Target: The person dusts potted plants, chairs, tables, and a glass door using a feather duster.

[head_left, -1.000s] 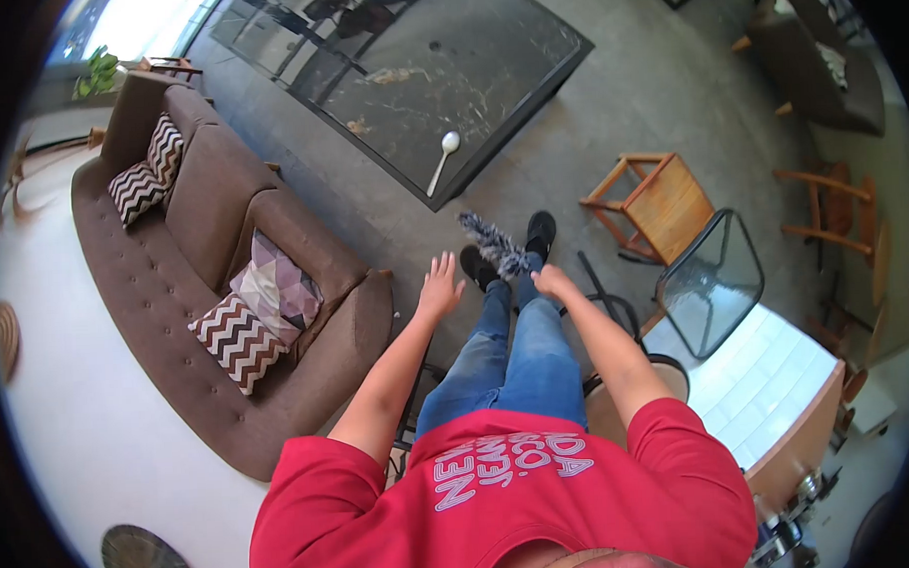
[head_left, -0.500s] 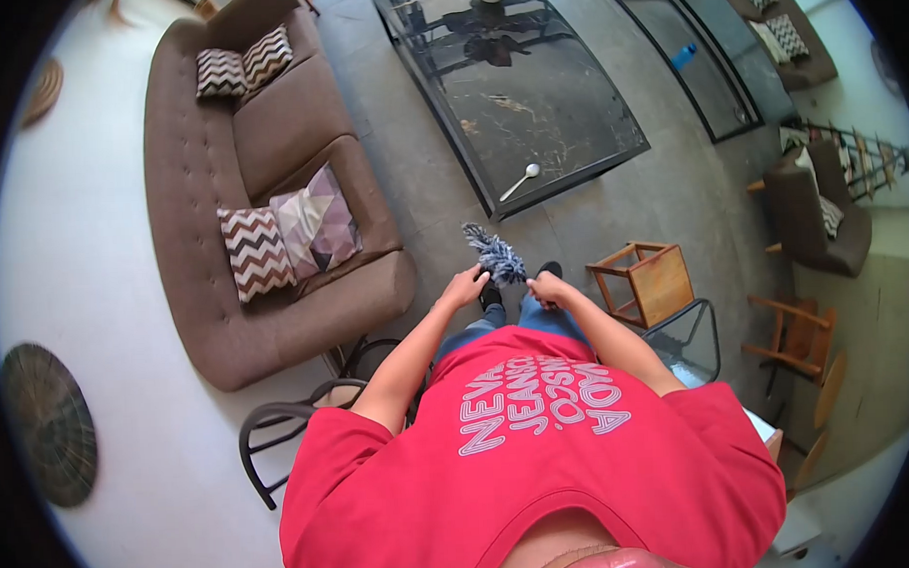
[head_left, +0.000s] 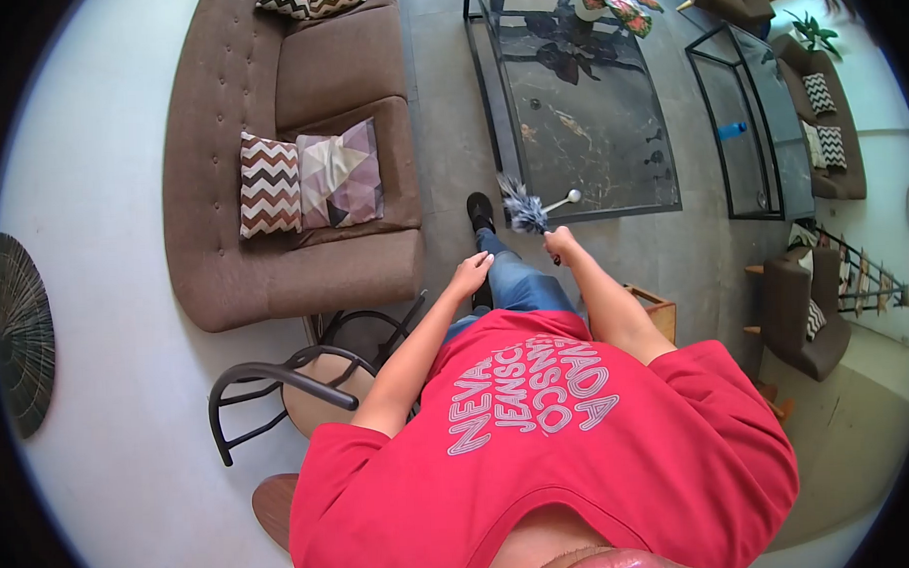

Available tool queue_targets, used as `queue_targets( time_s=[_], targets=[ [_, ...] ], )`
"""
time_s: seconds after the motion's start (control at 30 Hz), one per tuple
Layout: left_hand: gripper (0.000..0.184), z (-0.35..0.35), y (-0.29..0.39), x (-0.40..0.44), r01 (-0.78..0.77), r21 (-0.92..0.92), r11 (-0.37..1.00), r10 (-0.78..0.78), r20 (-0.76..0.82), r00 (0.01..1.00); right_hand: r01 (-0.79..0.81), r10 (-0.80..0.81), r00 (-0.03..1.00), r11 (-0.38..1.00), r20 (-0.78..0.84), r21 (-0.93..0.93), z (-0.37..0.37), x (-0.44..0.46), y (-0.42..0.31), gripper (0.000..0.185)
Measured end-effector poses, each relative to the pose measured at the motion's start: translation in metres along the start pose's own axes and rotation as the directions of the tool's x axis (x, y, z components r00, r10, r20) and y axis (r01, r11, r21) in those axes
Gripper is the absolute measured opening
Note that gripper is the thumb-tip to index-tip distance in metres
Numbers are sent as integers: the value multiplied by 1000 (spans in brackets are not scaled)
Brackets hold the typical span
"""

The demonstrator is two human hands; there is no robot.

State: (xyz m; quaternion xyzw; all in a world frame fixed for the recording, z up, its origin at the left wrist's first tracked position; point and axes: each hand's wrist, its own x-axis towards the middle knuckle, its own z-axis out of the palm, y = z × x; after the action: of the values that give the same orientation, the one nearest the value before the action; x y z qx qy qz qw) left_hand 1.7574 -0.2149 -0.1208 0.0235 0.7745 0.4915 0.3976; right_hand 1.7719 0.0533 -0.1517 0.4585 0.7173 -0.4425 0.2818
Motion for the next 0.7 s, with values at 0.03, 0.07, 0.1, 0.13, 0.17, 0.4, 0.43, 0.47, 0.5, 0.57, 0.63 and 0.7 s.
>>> queue_targets(
  time_s=[0.03,0.07,0.1,0.13,0.17,0.4,0.43,0.47,0.5,0.57,0.63,0.7],
  targets=[
    [57,-7,-3,8,1,13,1000,-1,0,1000,-157,137,984,971,118,181,-8,13,-15,30],
    [57,-15,-1,18,-1,27,1000,1,2,1000,-239,183,960,930,213,278,-22,29,-31,29],
    [57,-23,1,30,-6,29,1000,6,2,1000,-326,216,925,872,311,364,-32,43,-45,28],
    [57,-31,3,42,15,31,999,-15,2,1000,-324,215,927,872,308,367,-37,56,-55,28],
    [57,-39,8,55,37,31,999,-37,3,999,-185,126,970,939,210,291,-45,48,-76,29],
    [52,-78,64,171,-99,127,987,101,-11,995,223,-304,947,860,-109,-459,-70,45,-152,38],
    [53,-85,83,181,-113,151,982,117,-22,993,227,-290,956,833,-49,-504,-72,54,-152,39],
    [54,-91,99,191,-117,148,982,125,-43,991,239,-306,951,795,-29,-558,-70,72,-145,32],
    [53,-99,120,197,-117,125,985,124,-45,991,237,-305,952,791,-29,-564,-71,87,-147,32],
    [53,-115,145,214,-122,51,991,124,-50,991,-6,139,972,824,192,-566,-81,117,-173,26],
    [53,-138,165,219,-114,15,993,115,-82,990,-22,231,940,779,253,-627,-97,128,-213,24],
    [52,-163,164,236,-108,-18,994,106,-113,988,-91,250,937,849,245,-520,-108,153,-247,26]
  ],
)
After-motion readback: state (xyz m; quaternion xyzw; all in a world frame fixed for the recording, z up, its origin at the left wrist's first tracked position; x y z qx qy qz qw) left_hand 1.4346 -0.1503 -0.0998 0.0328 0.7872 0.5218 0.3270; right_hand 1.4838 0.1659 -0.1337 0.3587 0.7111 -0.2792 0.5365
